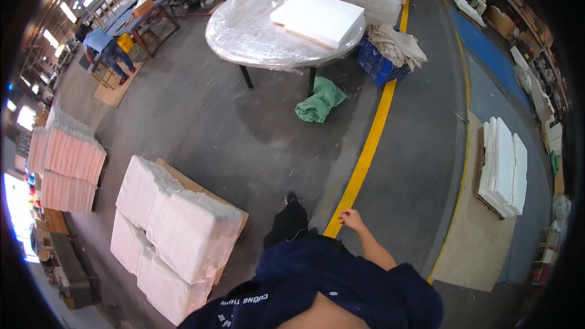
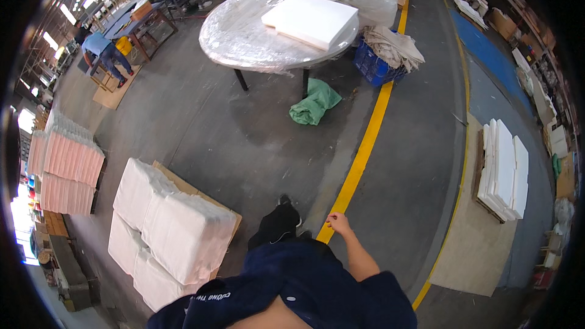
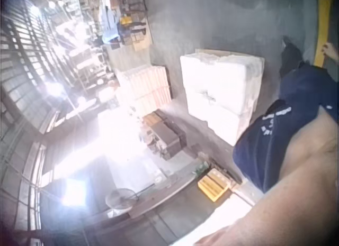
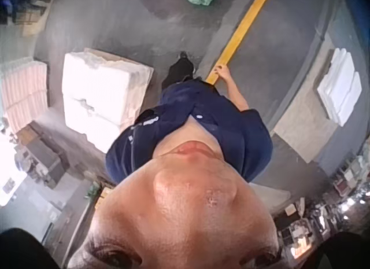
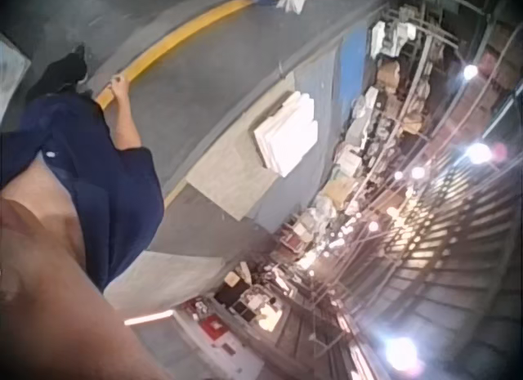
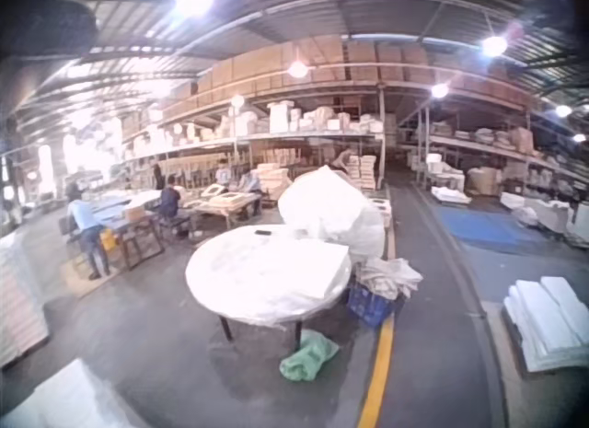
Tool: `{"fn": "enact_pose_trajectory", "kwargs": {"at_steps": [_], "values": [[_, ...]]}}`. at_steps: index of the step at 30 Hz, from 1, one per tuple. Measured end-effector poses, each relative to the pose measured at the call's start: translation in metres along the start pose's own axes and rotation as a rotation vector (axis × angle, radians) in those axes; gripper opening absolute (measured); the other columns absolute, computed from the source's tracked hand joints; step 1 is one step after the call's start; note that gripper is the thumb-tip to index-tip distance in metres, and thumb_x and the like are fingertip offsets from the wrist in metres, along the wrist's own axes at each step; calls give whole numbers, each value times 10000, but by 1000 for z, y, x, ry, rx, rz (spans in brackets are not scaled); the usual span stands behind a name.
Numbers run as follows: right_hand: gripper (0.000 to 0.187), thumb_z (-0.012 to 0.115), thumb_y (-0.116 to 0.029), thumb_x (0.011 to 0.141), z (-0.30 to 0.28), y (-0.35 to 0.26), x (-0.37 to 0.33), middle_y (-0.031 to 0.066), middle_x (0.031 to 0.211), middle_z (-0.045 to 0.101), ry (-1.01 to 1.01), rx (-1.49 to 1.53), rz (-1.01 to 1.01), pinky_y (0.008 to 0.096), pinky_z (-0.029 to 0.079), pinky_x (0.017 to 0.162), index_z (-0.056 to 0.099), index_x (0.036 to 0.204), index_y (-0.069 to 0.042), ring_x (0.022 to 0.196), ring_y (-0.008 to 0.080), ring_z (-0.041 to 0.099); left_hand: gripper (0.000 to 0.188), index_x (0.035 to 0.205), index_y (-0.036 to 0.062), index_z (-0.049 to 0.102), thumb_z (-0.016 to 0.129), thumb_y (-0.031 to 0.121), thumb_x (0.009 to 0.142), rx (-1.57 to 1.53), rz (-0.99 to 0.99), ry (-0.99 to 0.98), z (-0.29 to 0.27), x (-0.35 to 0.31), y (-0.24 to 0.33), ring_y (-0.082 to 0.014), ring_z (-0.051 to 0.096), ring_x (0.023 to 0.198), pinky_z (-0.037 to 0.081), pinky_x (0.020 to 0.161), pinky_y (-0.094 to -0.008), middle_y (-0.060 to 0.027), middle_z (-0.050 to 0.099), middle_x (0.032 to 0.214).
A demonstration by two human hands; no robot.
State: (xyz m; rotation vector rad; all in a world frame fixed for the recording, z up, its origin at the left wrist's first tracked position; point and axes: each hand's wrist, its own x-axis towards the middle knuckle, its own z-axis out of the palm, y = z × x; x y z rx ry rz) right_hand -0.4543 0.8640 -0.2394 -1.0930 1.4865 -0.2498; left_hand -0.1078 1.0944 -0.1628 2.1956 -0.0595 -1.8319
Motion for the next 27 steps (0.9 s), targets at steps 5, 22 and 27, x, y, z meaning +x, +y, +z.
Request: {"fn": "enact_pose_trajectory", "kwargs": {"at_steps": [5, 22, 27], "values": [[207, 559, -143, 968, -53, -16, 40, 103, 975, 707, 96, 252, 41, 267, 524, 611, 616, 1116, -11, 768, 172, 701, 210, 827, 38, 669, 519, 168, 896, 188, -61, -13, 10, 26, 136, -215, 557, 431, 423, 365, -344, -101, 601, 596], [173, 537, -141, 935, -279, -104, 181, 119, 826, 675, 335, 439, 428, 337, 498, 538, 638, 939, 0, 622, 192, 630, 623, 1452, 111, 375, 608, 266, 895, 564, 1414, 475, 272, 126, 834, -365, 396, 1344, 316, 1070, -575, -161, 408, 1457], [195, 543, -156, 935, -344, -155, 269, 133, 833, 679, 370, 505, 384, 361, 509, 563, 653, 926, 5, 647, 207, 645, 640, 1535, 109, 282, 479, 347, 975, 728, 1312, 789, 325, 131, 1029, -363, 170, 1493, 151, 1163, -624, -127, 191, 1621]]}}
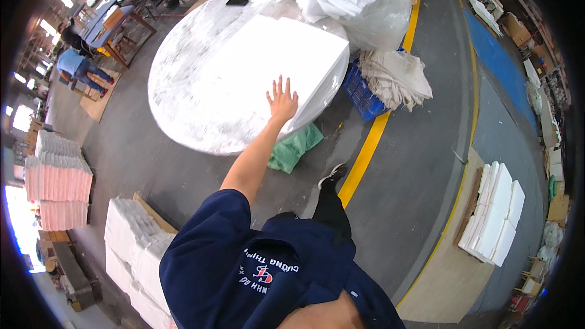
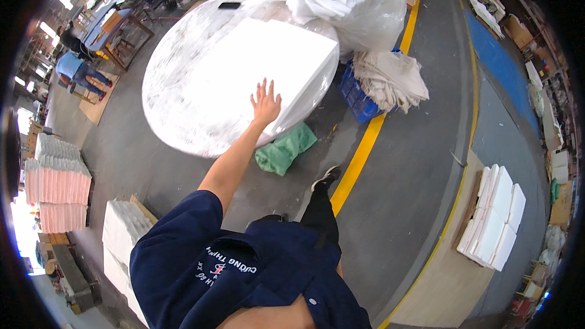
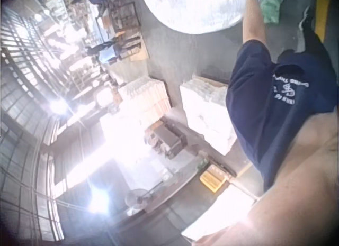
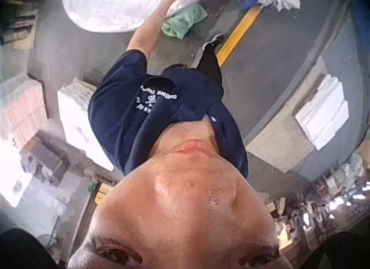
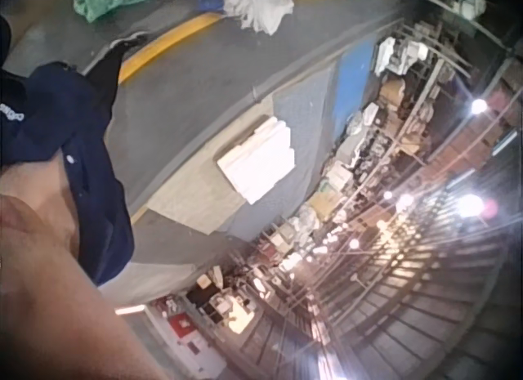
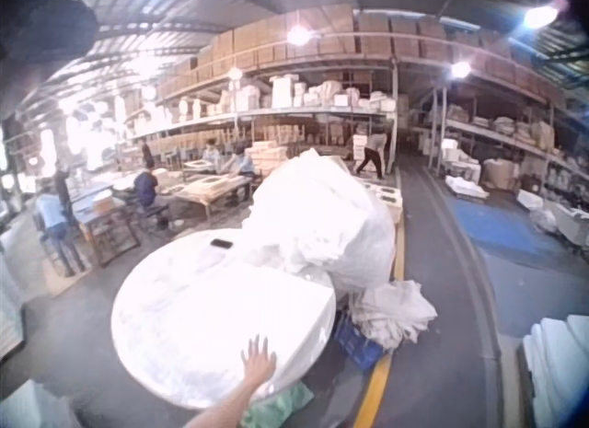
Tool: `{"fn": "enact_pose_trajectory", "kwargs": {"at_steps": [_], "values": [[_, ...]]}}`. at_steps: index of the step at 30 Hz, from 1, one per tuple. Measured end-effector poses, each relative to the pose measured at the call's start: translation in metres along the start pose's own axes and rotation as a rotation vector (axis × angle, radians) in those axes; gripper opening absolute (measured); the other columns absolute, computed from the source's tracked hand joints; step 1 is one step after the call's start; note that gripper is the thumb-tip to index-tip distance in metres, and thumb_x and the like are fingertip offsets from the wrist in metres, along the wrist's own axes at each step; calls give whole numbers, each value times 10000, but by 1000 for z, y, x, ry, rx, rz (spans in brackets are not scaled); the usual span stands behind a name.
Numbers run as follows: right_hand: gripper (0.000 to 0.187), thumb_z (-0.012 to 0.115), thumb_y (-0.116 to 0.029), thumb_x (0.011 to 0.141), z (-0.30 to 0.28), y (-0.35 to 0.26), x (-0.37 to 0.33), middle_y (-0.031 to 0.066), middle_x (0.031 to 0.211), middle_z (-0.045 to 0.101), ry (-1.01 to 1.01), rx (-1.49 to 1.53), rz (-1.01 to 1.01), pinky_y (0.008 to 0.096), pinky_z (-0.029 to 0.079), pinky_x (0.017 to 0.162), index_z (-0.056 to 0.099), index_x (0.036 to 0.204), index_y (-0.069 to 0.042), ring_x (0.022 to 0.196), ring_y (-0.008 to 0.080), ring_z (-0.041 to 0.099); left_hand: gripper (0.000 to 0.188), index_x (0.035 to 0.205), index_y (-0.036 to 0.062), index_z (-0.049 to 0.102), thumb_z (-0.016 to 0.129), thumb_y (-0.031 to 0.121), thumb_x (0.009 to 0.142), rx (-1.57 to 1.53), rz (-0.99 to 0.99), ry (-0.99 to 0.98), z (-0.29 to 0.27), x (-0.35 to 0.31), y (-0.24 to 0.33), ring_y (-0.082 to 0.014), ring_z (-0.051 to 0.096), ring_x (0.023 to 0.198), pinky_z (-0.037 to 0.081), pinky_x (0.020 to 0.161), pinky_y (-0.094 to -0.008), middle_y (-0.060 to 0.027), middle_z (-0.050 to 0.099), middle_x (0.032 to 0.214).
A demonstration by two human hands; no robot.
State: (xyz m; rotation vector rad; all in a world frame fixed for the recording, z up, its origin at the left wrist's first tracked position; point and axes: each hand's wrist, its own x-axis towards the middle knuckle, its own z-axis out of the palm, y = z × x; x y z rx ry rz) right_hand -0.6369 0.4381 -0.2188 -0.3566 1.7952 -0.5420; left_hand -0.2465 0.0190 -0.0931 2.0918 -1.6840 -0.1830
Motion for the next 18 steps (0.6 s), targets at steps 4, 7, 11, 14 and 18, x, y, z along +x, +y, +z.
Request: {"fn": "enact_pose_trajectory", "kwargs": {"at_steps": [4, 7, 11, 14, 18], "values": [[213, 548, -167, 935, 4, -84, 81, 144, 838, 682, -79, -263, -136, 380, 517, 583, 666, 915, 9, 667, 219, 658, 622, 1544, 120, 298, 411, 395, 997, 134, -163, 28, 19, 76, -13, -356, 128, 1510, 116, 1167, -634, -118, 170, 1640], [227, 552, -176, 935, -22, -151, 124, 152, 842, 684, -40, -500, -238, 394, 523, 599, 676, 907, 12, 682, 228, 667, 626, 1553, 151, 292, 419, 414, 999, 214, -181, 14, 48, 75, 5, -317, 130, 1515, 84, 1176, -605, -104, 189, 1639], [245, 557, -188, 935, -36, -256, 180, 163, 848, 687, 12, -501, -283, 413, 532, 619, 688, 897, 16, 702, 240, 680, 642, 1530, 138, 343, 486, 323, 933, 191, -197, -16, 49, 76, 22, -283, 155, 1512, 77, 1170, -553, -70, 229, 1632], [191, 533, -135, 959, -9, -358, 221, 131, 877, 678, -9, -11, -62, 286, 465, 470, 636, 1015, 17, 622, 181, 634, 668, 1513, 145, 377, 510, 224, 863, 281, -187, 49, 34, 78, 14, -294, 177, 1507, 74, 1172, -551, -80, 262, 1619], [188, 517, -151, 992, 28, -485, 299, 123, 936, 697, -134, -45, -230, 285, 503, 537, 633, 1077, -31, 712, 179, 678, 701, 1501, 126, 387, 502, 164, 811, 243, -132, 66, 32, 97, 30, -307, 196, 1502, 70, 1170, -545, -110, 289, 1604]]}}
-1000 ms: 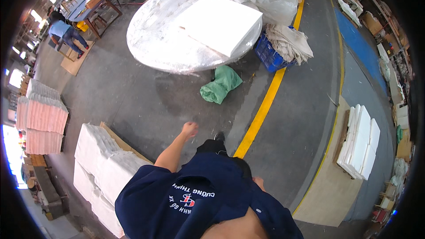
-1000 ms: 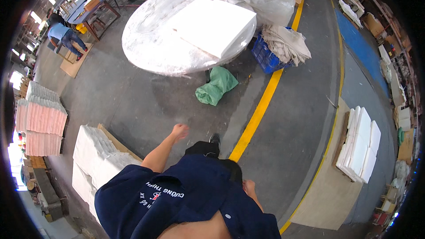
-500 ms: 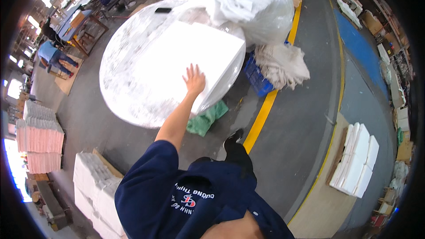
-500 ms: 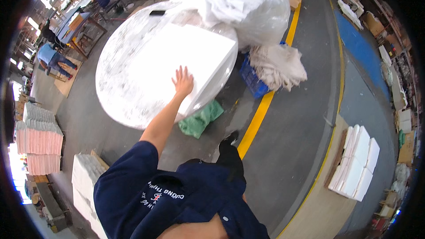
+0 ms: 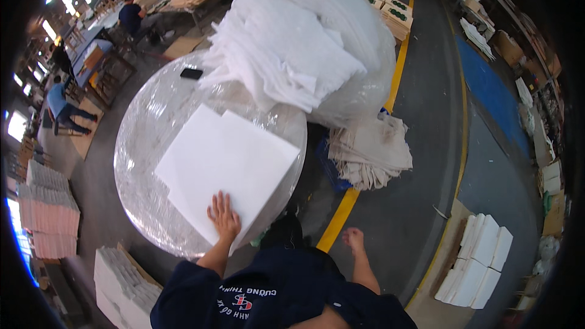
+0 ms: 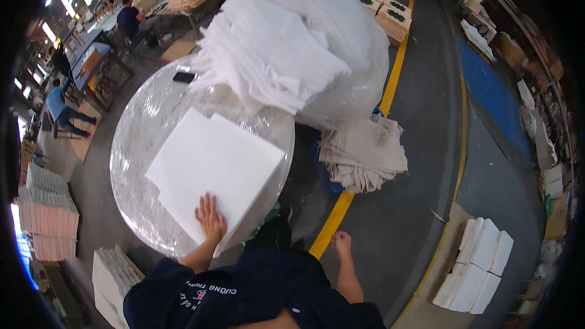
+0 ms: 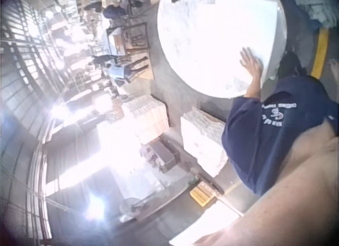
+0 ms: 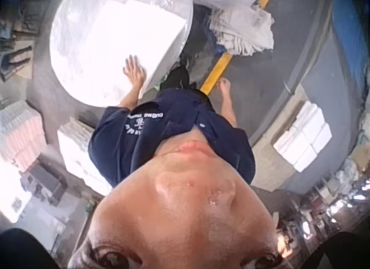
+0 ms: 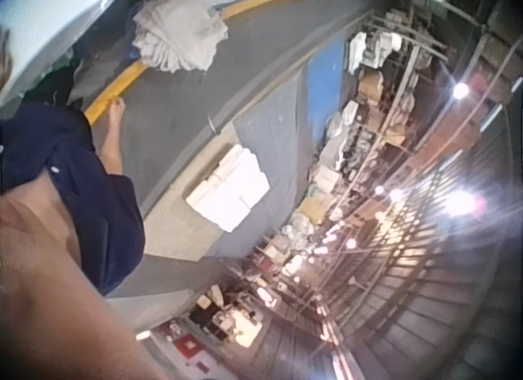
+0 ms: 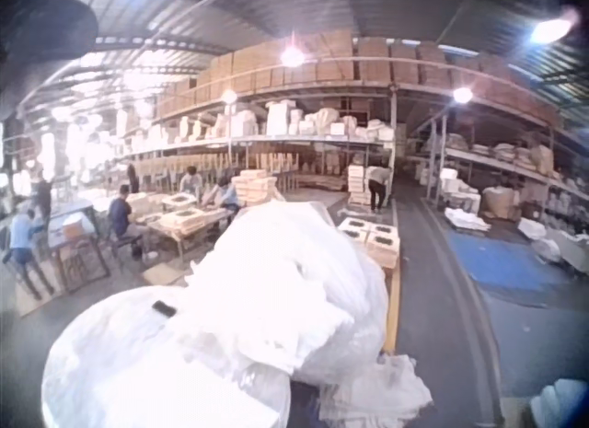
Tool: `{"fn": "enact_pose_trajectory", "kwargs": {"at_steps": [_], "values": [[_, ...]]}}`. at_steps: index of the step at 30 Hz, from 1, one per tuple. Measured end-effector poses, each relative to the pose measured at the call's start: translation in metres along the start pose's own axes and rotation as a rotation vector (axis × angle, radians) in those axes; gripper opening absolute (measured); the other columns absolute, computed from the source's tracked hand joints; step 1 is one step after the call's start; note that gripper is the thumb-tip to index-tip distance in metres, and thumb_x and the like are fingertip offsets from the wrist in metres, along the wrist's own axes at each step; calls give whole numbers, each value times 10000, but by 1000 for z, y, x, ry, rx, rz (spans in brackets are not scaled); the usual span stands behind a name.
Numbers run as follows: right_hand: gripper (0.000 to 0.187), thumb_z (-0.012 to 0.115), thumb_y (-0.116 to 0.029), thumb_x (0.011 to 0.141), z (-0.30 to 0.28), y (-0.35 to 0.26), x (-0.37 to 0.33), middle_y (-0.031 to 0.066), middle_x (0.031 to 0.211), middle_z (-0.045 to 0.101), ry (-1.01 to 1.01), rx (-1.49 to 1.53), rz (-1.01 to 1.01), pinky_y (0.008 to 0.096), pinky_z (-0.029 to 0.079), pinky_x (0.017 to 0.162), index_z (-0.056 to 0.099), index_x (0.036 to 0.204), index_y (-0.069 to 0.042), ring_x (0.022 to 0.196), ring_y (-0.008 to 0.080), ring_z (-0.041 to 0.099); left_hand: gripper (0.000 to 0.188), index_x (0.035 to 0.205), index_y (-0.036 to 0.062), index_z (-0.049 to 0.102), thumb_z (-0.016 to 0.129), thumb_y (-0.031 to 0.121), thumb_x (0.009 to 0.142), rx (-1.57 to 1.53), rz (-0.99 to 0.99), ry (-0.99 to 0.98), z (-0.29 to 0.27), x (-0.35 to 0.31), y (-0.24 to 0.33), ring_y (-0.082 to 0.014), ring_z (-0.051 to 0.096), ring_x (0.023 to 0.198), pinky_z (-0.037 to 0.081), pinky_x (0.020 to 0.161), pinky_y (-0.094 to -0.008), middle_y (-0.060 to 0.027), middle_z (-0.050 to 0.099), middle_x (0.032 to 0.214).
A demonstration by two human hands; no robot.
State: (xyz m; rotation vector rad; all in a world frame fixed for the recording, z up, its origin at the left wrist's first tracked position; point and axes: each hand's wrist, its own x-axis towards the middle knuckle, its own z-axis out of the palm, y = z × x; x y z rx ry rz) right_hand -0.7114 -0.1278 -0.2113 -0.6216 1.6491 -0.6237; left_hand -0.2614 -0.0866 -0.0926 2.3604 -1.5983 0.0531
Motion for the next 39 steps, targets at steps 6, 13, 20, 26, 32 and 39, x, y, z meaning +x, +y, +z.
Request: {"fn": "enact_pose_trajectory", "kwargs": {"at_steps": [6, 13, 20, 26, 32, 39], "values": [[181, 551, -81, 966, 95, -180, 128, 148, 932, 702, -199, -35, -457, 295, 567, 702, 611, 1088, 38, 788, 189, 693, 597, 1418, 103, 469, 529, 167, 828, -10, -81, -94, -10, 24, 19, -317, 248, 1466, 112, 1139, -556, -131, 347, 1553], [207, 598, -127, 940, 161, -256, 171, 133, 924, 718, -476, -403, -537, 317, 558, 707, 641, 1083, 16, 767, 183, 700, 439, 1375, 89, 451, 500, 234, 963, -131, -499, 164, 30, 169, 38, -272, 263, 1430, 168, 1084, -566, -116, 383, 1492], [221, 639, -121, 899, 165, -248, 181, 123, 898, 731, -623, -649, -465, 332, 552, 706, 656, 1075, 14, 763, 190, 713, 502, 1437, 103, 412, 470, 281, 971, 171, -591, 136, 59, 209, 49, -269, 286, 1433, 177, 1094, -575, -102, 337, 1555], [202, 619, -90, 923, 113, -250, 215, 107, 934, 702, -449, -338, -241, 308, 551, 703, 636, 1103, -1, 775, 188, 681, 542, 1453, 117, 403, 453, 234, 926, 211, -623, 133, 59, 216, 44, -281, 282, 1448, 166, 1111, -559, -100, 333, 1569], [135, 599, -132, 971, 35, -409, 269, 63, 903, 647, 521, -226, -906, 305, 521, 698, 606, 1014, -5, 789, 147, 628, 586, 1441, 135, 416, 458, 181, 858, 232, -572, 239, 72, 218, 39, -297, 272, 1458, 160, 1118, -552, -101, 327, 1573], [159, 616, -74, 927, 152, -689, 209, 68, 997, 648, 220, -219, -1490, 275, 493, 709, 661, 1075, -36, 871, 173, 634, 606, 1412, 93, 433, 555, 147, 821, 87, -621, 130, 55, 222, 45, -299, 310, 1423, 168, 1102, -548, -136, 348, 1548]]}}
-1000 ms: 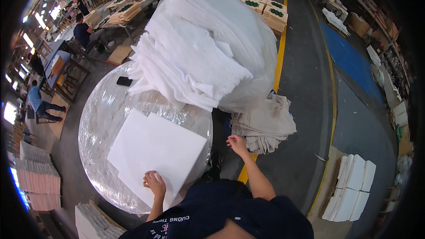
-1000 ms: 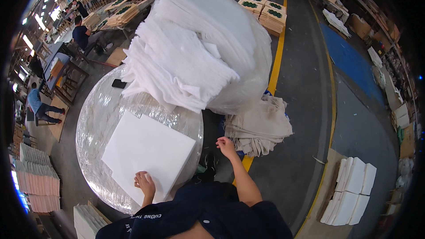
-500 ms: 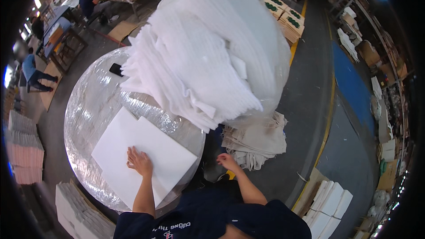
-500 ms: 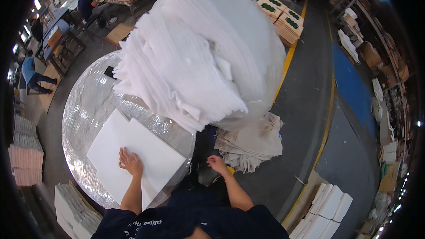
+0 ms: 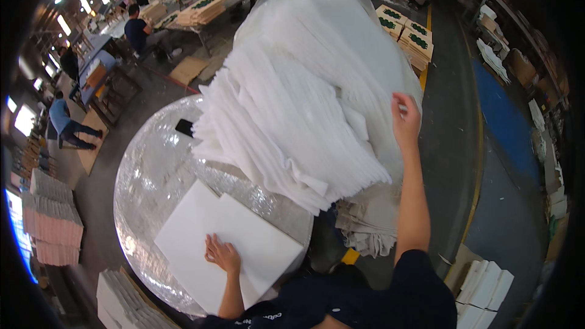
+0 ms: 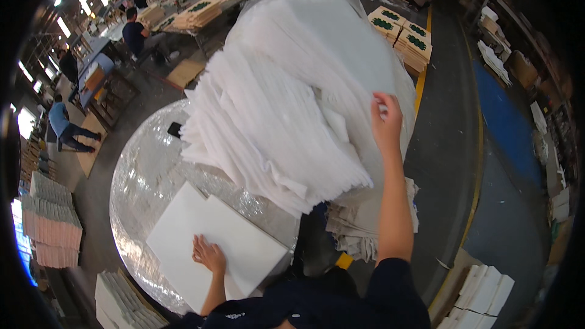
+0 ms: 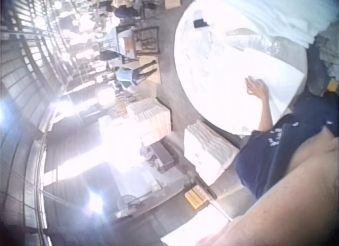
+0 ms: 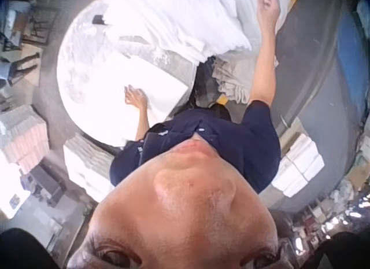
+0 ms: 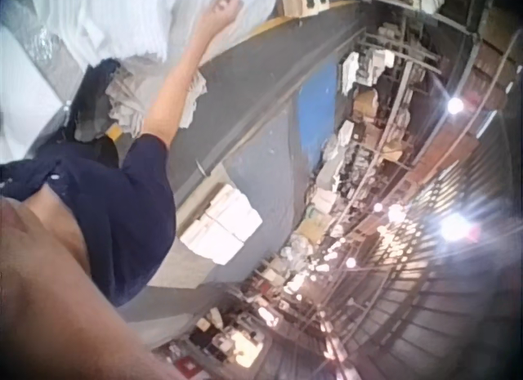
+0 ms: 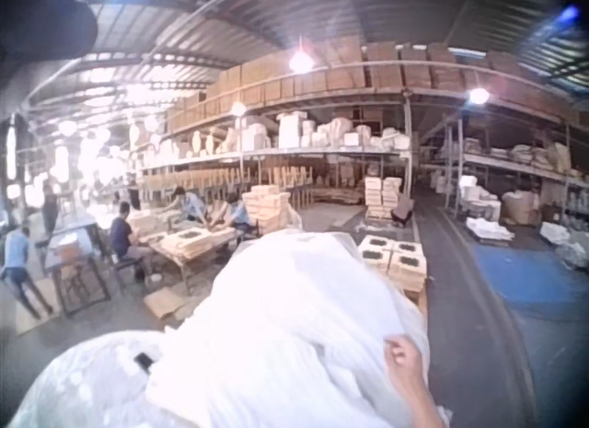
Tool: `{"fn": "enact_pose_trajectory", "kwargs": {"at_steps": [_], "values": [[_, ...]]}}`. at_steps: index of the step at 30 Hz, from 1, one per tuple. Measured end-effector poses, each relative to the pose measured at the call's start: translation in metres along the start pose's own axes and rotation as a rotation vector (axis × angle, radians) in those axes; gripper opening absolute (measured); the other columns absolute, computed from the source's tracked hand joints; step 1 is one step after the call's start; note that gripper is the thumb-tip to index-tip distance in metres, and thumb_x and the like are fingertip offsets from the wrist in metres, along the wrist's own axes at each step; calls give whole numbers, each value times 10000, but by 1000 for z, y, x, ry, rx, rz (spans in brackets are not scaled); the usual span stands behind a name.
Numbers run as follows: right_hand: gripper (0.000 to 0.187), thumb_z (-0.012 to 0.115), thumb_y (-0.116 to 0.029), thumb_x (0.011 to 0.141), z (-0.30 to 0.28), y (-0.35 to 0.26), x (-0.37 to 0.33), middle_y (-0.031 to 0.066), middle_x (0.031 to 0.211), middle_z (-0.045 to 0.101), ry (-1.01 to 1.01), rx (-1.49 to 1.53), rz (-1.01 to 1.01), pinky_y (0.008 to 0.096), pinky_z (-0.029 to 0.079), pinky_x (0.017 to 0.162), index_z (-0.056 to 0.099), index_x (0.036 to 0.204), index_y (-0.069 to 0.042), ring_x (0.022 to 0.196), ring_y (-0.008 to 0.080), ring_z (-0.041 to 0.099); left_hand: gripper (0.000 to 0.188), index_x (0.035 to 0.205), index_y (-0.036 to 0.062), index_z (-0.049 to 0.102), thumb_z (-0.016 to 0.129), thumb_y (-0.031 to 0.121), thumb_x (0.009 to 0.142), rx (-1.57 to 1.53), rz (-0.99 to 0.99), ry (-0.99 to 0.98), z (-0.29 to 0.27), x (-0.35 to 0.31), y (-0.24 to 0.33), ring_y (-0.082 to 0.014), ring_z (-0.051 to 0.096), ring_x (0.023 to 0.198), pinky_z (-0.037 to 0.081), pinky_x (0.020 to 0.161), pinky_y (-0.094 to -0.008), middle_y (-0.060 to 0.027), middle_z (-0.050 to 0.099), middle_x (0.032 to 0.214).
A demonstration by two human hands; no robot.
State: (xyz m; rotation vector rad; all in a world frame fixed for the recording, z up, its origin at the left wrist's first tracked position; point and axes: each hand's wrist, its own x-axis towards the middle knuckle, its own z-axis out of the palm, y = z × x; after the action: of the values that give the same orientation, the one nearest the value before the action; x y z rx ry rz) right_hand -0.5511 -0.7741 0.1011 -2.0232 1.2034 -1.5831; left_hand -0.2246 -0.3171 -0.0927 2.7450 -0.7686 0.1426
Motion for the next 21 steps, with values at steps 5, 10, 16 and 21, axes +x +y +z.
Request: {"fn": "enact_pose_trajectory", "kwargs": {"at_steps": [5, 10, 16, 21], "values": [[170, 664, -111, 899, 76, -73, 109, 72, 977, 669, -142, 18, -242, 288, 515, 682, 687, 1054, -48, 821, 167, 652, 578, 1371, 73, 462, 582, 138, 810, -30, -38, -8, 3, 0, 1, -307, 317, 1411, 159, 1105, -548, -145, 375, 1520], [243, 723, -222, 868, 155, -108, 191, 108, 960, 711, -151, -39, -340, 326, 540, 719, 712, 1019, -31, 799, 217, 677, 554, 1354, 78, 470, 586, 137, 815, -35, -39, -23, 7, 2, 2, -318, 323, 1403, 166, 1103, -555, -147, 380, 1515], [328, 762, -294, 855, 172, -108, 232, 85, 908, 734, -260, -80, -104, 299, 518, 743, 724, 1019, -12, 784, 198, 673, 558, 1359, 79, 466, 595, 118, 817, -12, -51, -37, 6, 5, -6, -324, 320, 1406, 177, 1101, -569, -149, 381, 1514], [330, 737, -327, 910, 137, -78, 241, -38, 998, 678, -228, 694, 358, 301, 487, 718, 709, 1139, -92, 863, 130, 613, 567, 1362, 80, 463, 600, 116, 813, -52, -28, -31, 7, 4, -5, -323, 322, 1404, 176, 1104, -572, -149, 382, 1512]]}}
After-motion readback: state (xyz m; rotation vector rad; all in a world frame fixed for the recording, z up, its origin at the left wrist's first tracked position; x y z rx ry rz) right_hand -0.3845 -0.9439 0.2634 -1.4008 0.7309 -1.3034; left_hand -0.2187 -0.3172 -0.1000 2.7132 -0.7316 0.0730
